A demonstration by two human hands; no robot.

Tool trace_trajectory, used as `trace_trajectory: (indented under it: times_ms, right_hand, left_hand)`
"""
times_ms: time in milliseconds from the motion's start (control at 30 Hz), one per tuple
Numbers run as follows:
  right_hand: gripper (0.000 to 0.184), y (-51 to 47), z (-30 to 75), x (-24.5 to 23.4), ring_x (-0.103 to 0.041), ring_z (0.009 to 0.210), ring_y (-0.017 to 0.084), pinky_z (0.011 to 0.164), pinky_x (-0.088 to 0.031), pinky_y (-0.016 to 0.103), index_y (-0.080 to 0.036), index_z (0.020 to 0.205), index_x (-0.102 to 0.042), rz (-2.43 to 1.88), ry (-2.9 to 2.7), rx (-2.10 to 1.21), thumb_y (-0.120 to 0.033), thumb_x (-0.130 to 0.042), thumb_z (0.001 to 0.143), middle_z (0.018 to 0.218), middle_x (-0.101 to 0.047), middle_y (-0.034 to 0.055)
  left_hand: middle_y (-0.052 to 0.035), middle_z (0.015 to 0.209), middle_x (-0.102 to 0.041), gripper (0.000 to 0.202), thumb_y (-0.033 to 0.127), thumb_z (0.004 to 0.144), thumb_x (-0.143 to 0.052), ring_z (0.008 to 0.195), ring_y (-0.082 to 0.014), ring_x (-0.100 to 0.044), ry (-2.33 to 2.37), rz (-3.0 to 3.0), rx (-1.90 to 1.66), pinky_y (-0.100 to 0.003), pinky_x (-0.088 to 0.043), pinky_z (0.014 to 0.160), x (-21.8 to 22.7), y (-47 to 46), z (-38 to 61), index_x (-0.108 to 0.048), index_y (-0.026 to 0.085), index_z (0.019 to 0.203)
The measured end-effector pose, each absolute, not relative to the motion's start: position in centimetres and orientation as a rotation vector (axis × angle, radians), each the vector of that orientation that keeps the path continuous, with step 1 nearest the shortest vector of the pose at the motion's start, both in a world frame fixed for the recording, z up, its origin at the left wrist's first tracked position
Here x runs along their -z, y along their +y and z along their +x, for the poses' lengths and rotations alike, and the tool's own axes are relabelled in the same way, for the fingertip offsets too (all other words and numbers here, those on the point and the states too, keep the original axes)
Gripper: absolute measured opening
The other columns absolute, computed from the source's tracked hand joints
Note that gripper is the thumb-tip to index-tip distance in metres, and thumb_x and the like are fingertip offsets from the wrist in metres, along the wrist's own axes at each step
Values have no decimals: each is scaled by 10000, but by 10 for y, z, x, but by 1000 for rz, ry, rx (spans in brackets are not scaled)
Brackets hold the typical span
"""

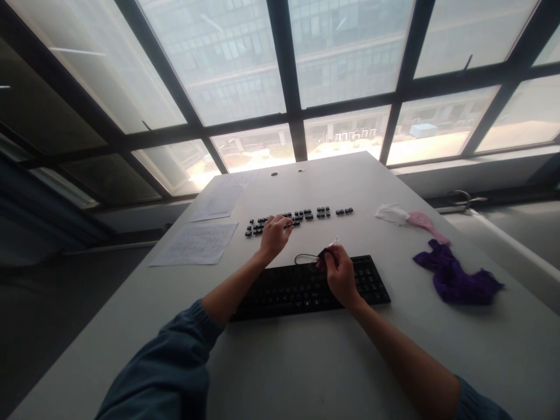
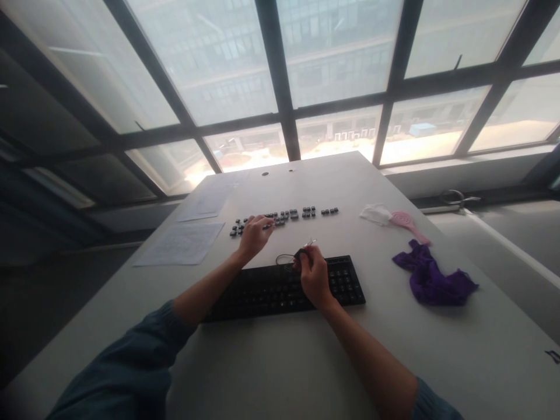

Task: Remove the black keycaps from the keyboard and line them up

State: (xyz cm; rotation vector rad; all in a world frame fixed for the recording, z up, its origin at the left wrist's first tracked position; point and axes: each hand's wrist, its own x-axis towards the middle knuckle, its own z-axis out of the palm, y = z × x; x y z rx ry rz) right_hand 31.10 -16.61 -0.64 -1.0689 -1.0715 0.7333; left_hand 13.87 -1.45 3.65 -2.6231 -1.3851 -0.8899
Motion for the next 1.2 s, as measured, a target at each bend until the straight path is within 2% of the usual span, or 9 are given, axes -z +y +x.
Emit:
trace_trajectory:
  times_ms: [200,367,467,567,667,867,1033,1200]
  right_hand:
    - [103,-168,316,8,-635,655,179,658,-477,276,-223,941,-544,-1126,-1425,-626,-281,-463,966,681,-597,-8]
    - [123,-173,317,7,-584,634,168,624,-427,253,-224,923,-557,-1158,-1686,-577,-223,-438,956,711,-601,-3]
    - [145,-177,316,5,-596,690,174,666,-431,258,-222,926,-567,-1115,-1771,-543,-194,-427,952,781,-635,18]
    - [152,-181,316,6,-614,743,180,710,-439,271,-219,932,-569,-1089,-1745,-535,-198,-421,961,842,-655,32]
    - [122,-181,319,7,-589,672,172,661,-438,270,-217,906,-554,-1117,-1638,-593,-234,-446,958,747,-616,4]
    - [133,-176,321,9,-563,594,171,607,-477,289,-217,850,-541,-1101,-1413,-753,-324,-506,921,649,-556,-25]
    - [165,-172,322,10,-610,633,189,638,-510,307,-227,838,-511,-1051,-1275,-784,-372,-530,914,688,-600,-6]
    - [129,-174,321,11,-610,647,183,661,-493,298,-223,868,-527,-1062,-1375,-729,-331,-501,933,706,-611,-7]
  left_hand:
    - [-51,928,-692,150,179,897,-563,925,-224,-589,-1365,-2862,934,-373,-462,888,-34,-104,126,-699,199,958]
    - [-53,929,-688,168,161,885,-551,931,-217,-594,-1442,-2990,966,-360,-467,884,-21,-143,127,-694,206,961]
    - [-53,937,-684,147,204,864,-608,927,-218,-599,-1411,-3070,952,-356,-463,887,-15,-149,131,-683,208,990]
    - [-60,924,-667,151,264,807,-698,893,-226,-602,-1383,-3134,856,-351,-477,840,-8,-148,139,-677,196,941]
    - [-66,924,-649,108,275,802,-708,877,-230,-609,-1414,-3125,800,-351,-490,802,0,-145,146,-690,205,884]
    - [-60,955,-640,92,265,854,-667,953,-242,-606,-1410,-3039,845,-371,-486,856,3,-152,150,-684,239,941]
    - [-54,1018,-638,109,288,924,-580,943,-213,-615,-1493,-3050,991,-334,-498,829,-4,-158,150,-646,235,992]
    - [-45,984,-654,79,260,914,-592,940,-206,-613,-1473,-3103,1152,-329,-486,860,-2,-155,149,-639,222,965]
